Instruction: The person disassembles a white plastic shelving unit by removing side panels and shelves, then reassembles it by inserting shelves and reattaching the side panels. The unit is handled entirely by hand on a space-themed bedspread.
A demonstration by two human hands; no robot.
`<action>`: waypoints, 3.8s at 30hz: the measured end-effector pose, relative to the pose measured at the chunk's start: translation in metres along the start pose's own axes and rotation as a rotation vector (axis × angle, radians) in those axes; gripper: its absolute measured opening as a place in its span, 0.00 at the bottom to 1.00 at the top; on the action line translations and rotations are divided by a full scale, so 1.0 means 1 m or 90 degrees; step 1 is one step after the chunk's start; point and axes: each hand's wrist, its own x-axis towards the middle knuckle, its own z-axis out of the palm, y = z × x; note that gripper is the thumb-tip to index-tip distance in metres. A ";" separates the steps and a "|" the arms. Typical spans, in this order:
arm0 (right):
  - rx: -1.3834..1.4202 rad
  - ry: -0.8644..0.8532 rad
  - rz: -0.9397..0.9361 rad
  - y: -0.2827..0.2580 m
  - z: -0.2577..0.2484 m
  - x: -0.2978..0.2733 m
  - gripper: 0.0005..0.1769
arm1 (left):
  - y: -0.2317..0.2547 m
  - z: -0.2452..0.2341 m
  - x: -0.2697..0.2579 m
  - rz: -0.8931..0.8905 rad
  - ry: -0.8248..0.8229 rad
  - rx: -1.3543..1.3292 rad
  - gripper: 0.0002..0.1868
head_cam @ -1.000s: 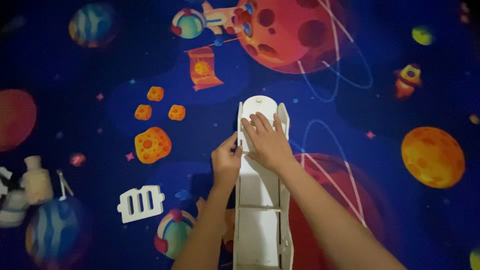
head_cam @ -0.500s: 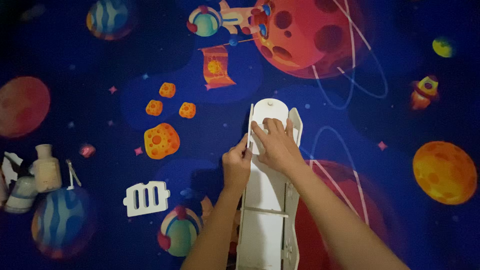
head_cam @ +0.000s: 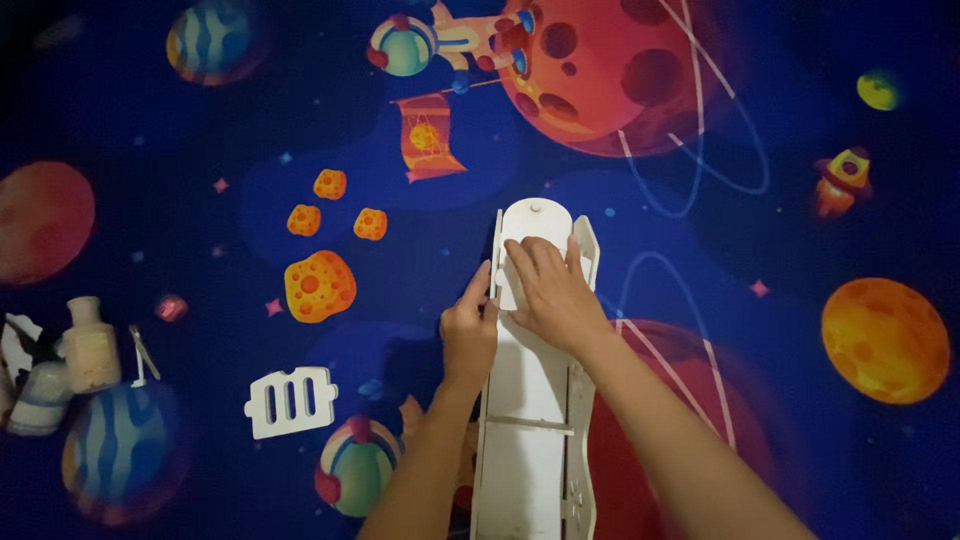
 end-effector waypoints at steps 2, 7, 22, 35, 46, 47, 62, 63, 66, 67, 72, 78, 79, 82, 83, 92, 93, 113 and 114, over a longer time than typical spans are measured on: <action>0.024 0.076 -0.056 0.006 -0.002 -0.004 0.61 | 0.003 -0.002 0.001 0.104 0.014 0.026 0.28; 0.296 0.311 0.126 0.038 -0.010 -0.031 0.35 | 0.025 -0.006 -0.001 0.105 -0.029 0.121 0.34; 0.427 0.340 0.525 0.045 0.036 -0.054 0.15 | 0.087 0.017 0.015 0.292 -0.284 0.543 0.58; 0.401 0.361 0.533 0.039 0.029 -0.051 0.13 | 0.074 0.015 0.022 0.267 -0.306 0.487 0.55; 0.421 0.337 0.524 0.040 0.031 -0.052 0.13 | 0.083 0.006 0.032 0.372 -0.298 0.530 0.55; 0.422 0.332 0.528 0.040 0.031 -0.052 0.13 | 0.082 0.004 0.034 0.390 -0.291 0.524 0.55; 0.383 0.340 0.466 0.049 0.041 -0.053 0.12 | 0.087 -0.014 0.056 0.464 -0.217 0.589 0.52; 0.383 0.341 0.463 0.050 0.042 -0.053 0.12 | 0.088 -0.019 0.058 0.447 -0.216 0.589 0.53; 0.390 0.345 0.457 0.045 0.041 -0.054 0.12 | 0.095 -0.028 0.056 0.395 -0.214 0.542 0.56; 0.393 0.349 0.455 0.042 0.037 -0.055 0.13 | 0.097 -0.031 0.054 0.386 -0.207 0.512 0.56; 0.328 0.486 0.340 0.018 -0.005 -0.055 0.11 | 0.099 -0.043 0.031 0.299 -0.165 0.363 0.62; 0.508 0.176 0.249 -0.038 -0.030 -0.018 0.15 | 0.076 -0.091 -0.002 0.281 -0.061 0.335 0.54; 0.506 0.172 0.216 -0.049 -0.028 -0.015 0.17 | 0.070 -0.100 -0.006 0.282 -0.044 0.318 0.54; 0.569 0.077 0.226 -0.088 0.001 -0.001 0.17 | 0.045 -0.143 -0.021 0.291 0.013 0.291 0.53; 0.599 0.033 0.249 -0.100 0.015 0.003 0.16 | 0.036 -0.158 -0.026 0.306 0.033 0.287 0.54; 0.866 -0.077 0.348 -0.189 0.173 0.032 0.14 | -0.107 -0.279 -0.054 -0.005 0.062 0.197 0.50; 0.866 -0.077 0.353 -0.199 0.185 0.031 0.14 | -0.125 -0.286 -0.059 -0.017 0.085 0.168 0.44; 0.376 0.115 0.304 -0.255 0.222 0.009 0.10 | -0.183 -0.293 -0.087 -0.135 0.183 0.050 0.20; 0.378 0.131 0.298 -0.255 0.222 0.009 0.10 | -0.183 -0.292 -0.086 -0.130 0.186 0.040 0.20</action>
